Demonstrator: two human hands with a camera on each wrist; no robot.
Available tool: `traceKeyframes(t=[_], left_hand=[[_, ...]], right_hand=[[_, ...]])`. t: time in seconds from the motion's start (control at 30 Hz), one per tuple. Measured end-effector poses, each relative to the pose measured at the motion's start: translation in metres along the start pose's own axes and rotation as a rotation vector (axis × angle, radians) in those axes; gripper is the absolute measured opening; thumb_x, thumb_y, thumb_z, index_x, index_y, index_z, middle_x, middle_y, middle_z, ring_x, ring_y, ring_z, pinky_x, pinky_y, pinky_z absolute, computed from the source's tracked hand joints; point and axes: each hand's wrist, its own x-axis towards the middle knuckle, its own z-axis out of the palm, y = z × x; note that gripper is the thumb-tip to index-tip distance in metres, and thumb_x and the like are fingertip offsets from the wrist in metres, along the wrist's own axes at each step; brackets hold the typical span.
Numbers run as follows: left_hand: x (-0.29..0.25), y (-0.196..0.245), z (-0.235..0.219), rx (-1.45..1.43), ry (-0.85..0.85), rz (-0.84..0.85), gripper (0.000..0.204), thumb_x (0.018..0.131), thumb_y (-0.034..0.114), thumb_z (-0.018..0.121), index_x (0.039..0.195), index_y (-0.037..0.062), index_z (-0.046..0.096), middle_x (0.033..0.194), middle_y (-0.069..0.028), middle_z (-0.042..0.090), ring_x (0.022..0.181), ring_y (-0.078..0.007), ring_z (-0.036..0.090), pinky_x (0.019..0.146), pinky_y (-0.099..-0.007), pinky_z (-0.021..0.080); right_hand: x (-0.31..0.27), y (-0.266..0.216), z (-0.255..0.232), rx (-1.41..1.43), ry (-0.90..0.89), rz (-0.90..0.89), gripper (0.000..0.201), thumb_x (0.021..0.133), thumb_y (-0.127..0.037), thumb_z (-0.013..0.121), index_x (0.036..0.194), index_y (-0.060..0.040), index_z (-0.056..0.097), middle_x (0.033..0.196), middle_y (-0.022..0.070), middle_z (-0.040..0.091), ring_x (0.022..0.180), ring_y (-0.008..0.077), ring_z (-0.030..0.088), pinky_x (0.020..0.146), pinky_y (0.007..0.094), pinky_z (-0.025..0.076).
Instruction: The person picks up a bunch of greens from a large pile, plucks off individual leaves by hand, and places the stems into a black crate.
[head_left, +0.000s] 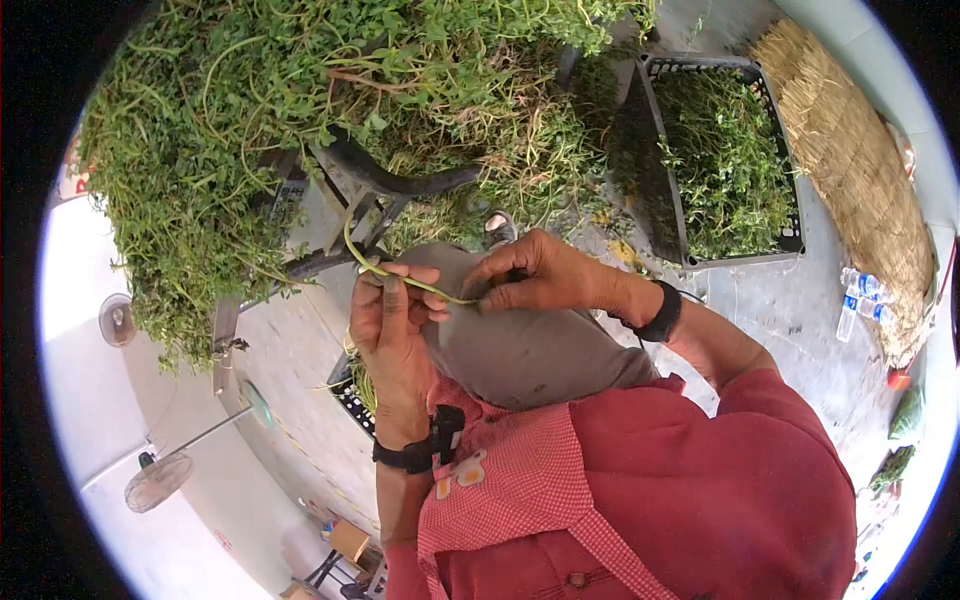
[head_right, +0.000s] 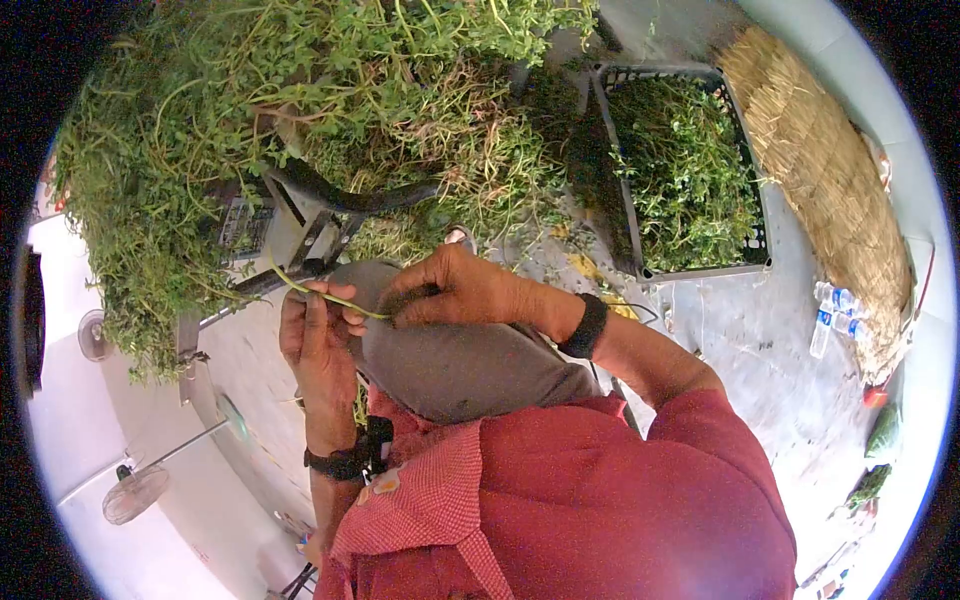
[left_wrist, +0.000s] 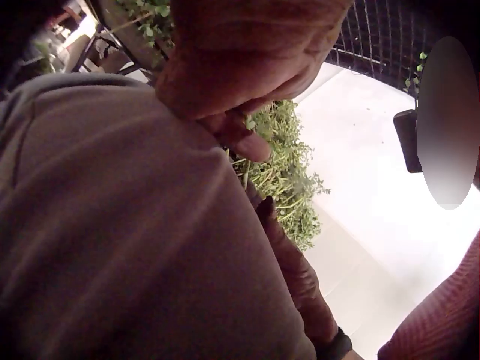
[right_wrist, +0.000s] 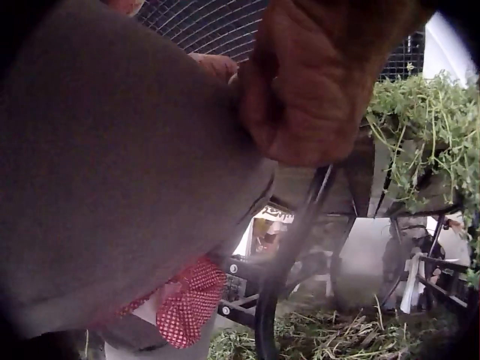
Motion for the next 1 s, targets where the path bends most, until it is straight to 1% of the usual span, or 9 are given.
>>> traceKeyframes(t=[0.07,0.2,0.3,0.37,0.4,0.6,0.8,0.87,1.0], left_hand=[[-0.001,0.0,0.0,0.01,0.003,0.008,0.012,0.093,0.017,0.048,0.098,0.0067,0.052,0.087,-0.009,0.063,0.064,-0.0105,0.057,0.055,-0.0226,0.048],[-0.004,-0.003,-0.006,0.032,-0.002,0.021,0.012,0.094,0.017,0.047,0.097,0.0062,0.052,0.084,-0.01,0.063,0.063,-0.0124,0.059,0.057,-0.0254,0.051],[-0.005,-0.003,-0.013,-0.044,-0.039,0.04,0.012,0.094,0.017,0.047,0.096,0.006,0.052,0.082,-0.0099,0.063,0.063,-0.0131,0.059,0.058,-0.0265,0.051],[-0.005,-0.002,-0.011,-0.041,-0.035,0.042,0.012,0.094,0.017,0.047,0.096,0.0061,0.052,0.082,-0.0099,0.063,0.063,-0.0132,0.059,0.058,-0.0264,0.051],[-0.005,-0.002,-0.011,-0.035,-0.032,0.037,0.012,0.094,0.017,0.047,0.096,0.0061,0.052,0.082,-0.0099,0.063,0.063,-0.0132,0.059,0.058,-0.0262,0.051],[-0.001,-0.005,-0.011,-0.047,-0.016,0.024,0.012,0.094,0.016,0.046,0.098,0.0059,0.052,0.082,-0.0107,0.063,0.063,-0.0131,0.06,0.058,-0.0253,0.052],[-0.001,-0.005,-0.012,-0.044,-0.064,0.032,0.013,0.094,0.016,0.046,0.099,0.0052,0.052,0.082,-0.0111,0.063,0.064,-0.0128,0.06,0.059,-0.0252,0.052],[-0.001,-0.003,-0.011,-0.032,-0.063,0.03,0.012,0.094,0.015,0.046,0.099,0.0051,0.052,0.082,-0.0107,0.062,0.064,-0.0134,0.059,0.058,-0.0257,0.05],[-0.003,-0.005,-0.012,-0.029,-0.073,0.025,0.012,0.093,0.014,0.047,0.098,0.0049,0.052,0.083,-0.0107,0.062,0.065,-0.0143,0.058,0.059,-0.0267,0.049]], right_hand=[[0.003,0.009,0.004,-0.068,0.072,-0.124,0.022,0.082,-0.017,0.062,0.098,-0.0031,0.063,0.08,0.0114,0.065,0.072,0.0187,0.062,0.067,0.0309,0.047],[0.001,0.009,0.011,-0.192,0.089,0.011,0.02,0.082,-0.018,0.061,0.092,-0.0012,0.062,0.078,0.0133,0.064,0.072,0.0223,0.062,0.068,0.0331,0.048],[0.005,0.017,0.014,-0.215,0.272,0.001,0.02,0.083,-0.02,0.059,0.085,-0.0004,0.06,0.07,0.0112,0.061,0.063,0.0188,0.06,0.059,0.0318,0.047],[0.004,0.022,0.004,0.288,0.175,0.447,0.015,0.088,-0.017,0.056,0.093,-0.0028,0.059,0.075,0.0009,0.058,0.061,0.0059,0.052,0.054,0.0202,0.044],[0.003,0.023,0.003,0.288,0.173,0.449,0.015,0.088,-0.017,0.056,0.093,-0.0028,0.059,0.075,0.0009,0.058,0.061,0.0059,0.052,0.054,0.0202,0.044],[-0.008,0.024,0.001,0.53,0.171,0.308,0.024,0.09,-0.024,0.055,0.104,-0.005,0.059,0.079,-0.0021,0.055,0.059,0.0025,0.048,0.049,0.018,0.04],[-0.004,0.024,0.006,0.194,0.078,0.247,0.025,0.09,-0.021,0.056,0.111,-0.0082,0.061,0.079,-0.0037,0.053,0.061,0.0014,0.047,0.051,0.0173,0.04],[0.001,0.032,0.009,0.032,0.147,-0.088,0.02,0.089,-0.02,0.057,0.102,-0.0057,0.063,0.078,-0.0031,0.054,0.06,0.0019,0.047,0.049,0.0185,0.039],[0.0,0.024,0.007,-0.091,0.147,0.008,0.016,0.089,-0.018,0.056,0.093,-0.0036,0.062,0.074,-0.0015,0.054,0.056,0.003,0.048,0.048,0.0198,0.04]])
